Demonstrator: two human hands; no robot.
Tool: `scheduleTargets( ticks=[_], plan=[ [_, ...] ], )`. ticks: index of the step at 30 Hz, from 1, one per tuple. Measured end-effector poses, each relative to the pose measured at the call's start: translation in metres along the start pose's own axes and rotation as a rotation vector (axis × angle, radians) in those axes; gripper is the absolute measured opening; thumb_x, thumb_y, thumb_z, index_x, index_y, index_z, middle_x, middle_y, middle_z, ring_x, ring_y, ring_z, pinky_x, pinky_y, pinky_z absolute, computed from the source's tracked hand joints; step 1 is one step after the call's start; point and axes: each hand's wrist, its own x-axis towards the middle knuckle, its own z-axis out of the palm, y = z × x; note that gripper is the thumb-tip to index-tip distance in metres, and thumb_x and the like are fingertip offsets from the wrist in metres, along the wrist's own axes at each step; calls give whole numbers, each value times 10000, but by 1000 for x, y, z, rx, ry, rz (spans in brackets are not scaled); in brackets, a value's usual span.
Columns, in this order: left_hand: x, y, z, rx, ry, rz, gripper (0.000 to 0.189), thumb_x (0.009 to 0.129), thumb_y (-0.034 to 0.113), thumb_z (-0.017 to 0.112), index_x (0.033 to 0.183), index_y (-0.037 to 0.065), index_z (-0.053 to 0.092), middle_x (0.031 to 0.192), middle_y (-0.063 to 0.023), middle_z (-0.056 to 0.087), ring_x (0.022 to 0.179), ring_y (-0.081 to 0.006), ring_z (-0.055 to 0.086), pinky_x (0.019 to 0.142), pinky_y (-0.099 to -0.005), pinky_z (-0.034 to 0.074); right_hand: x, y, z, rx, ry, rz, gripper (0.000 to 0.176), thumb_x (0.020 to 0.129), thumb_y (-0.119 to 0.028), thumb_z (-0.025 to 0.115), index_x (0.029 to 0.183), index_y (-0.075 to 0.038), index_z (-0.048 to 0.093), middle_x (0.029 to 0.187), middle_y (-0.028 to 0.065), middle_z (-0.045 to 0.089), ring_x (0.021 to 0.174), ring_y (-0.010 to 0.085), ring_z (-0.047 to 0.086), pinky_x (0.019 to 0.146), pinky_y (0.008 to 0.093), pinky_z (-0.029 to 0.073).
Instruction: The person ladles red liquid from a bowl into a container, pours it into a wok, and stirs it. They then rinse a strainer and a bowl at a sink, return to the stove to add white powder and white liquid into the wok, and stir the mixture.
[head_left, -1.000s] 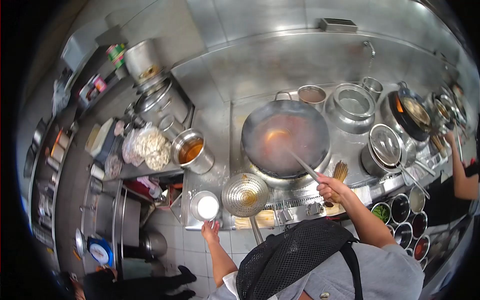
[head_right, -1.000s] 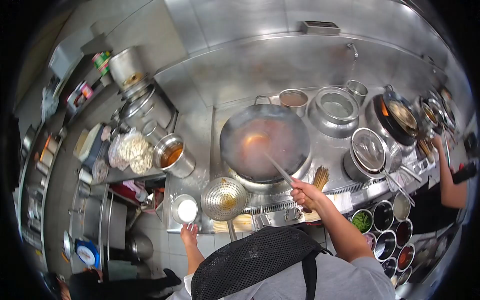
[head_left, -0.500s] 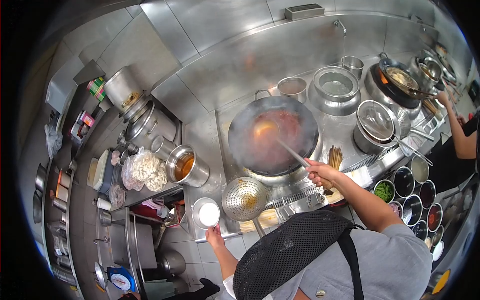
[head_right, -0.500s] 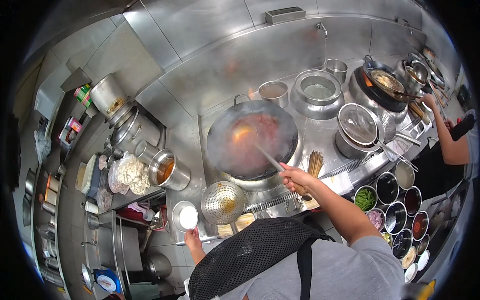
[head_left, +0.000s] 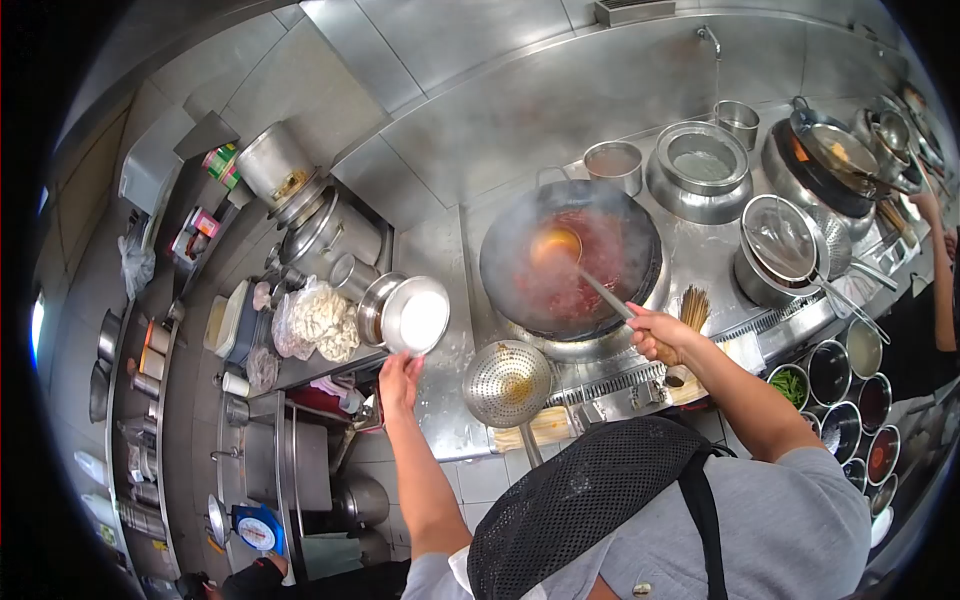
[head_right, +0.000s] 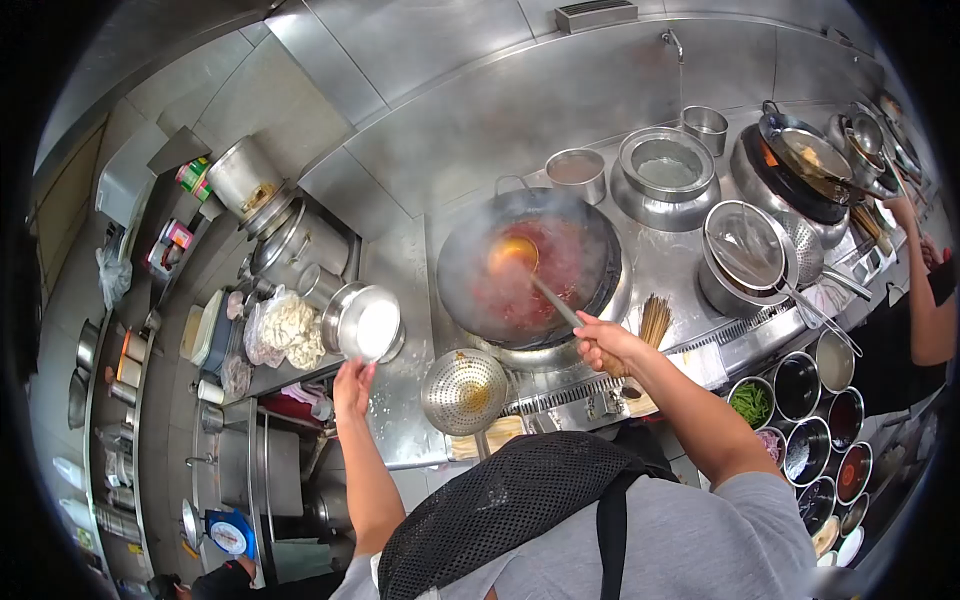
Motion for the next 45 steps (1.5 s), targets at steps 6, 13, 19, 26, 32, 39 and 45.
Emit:
scheduleTargets(
  ticks=[6,13,19,26,32,39,45],
  plan=[
    [20,29,71,83,-160,-11,40,949,42,574,939,6,563,901,-107,650,808,-249,701,715,-303,611,-21,50,-22,-1399,488,-509,754,939,-155,514,1574,-246,118,740,181,634,601,274,642,604,416,547],
    [37,22,132,119,-255,-29,65,945,42,590,914,-5,559,903,-124,656,811,-262,708,730,-320,621,-29,11,-10,259,-112,102,687,1001,-155,501,1565,-338,153,694,-1,455,489,84,436,409,260,429],
    [46,25,173,254,-291,-4,78,961,59,562,930,-13,564,907,-131,665,788,-227,702,736,-297,616,-15,37,-31,-1026,306,-353,746,961,-130,521,1581,-305,143,719,33,511,504,125,497,438,291,465],
    [66,33,207,385,-275,86,72,942,40,584,891,-7,563,856,-124,667,741,-208,699,728,-295,622,-47,3,-24,431,-154,247,660,1003,-148,507,1557,-324,193,701,-20,448,499,51,408,401,243,377],
    [77,37,226,403,-263,113,69,937,30,584,888,-17,571,849,-124,669,741,-210,703,713,-282,623,-44,4,-20,-446,96,-89,664,997,-142,488,1570,-267,177,691,5,486,511,91,462,438,265,428],
    [100,32,236,417,-249,137,89,938,26,583,863,-20,569,829,-136,670,725,-229,710,684,-299,630,-51,2,-30,-58,-10,40,732,1000,-153,510,1576,-286,79,691,4,479,487,94,432,420,280,432],
    [107,25,242,342,-242,168,122,921,-10,598,831,-16,516,806,-160,659,662,-253,703,628,-306,632,-34,12,-16,-919,273,-246,695,967,-185,540,1568,-246,196,727,116,600,556,220,585,520,378,513]
  ],
)
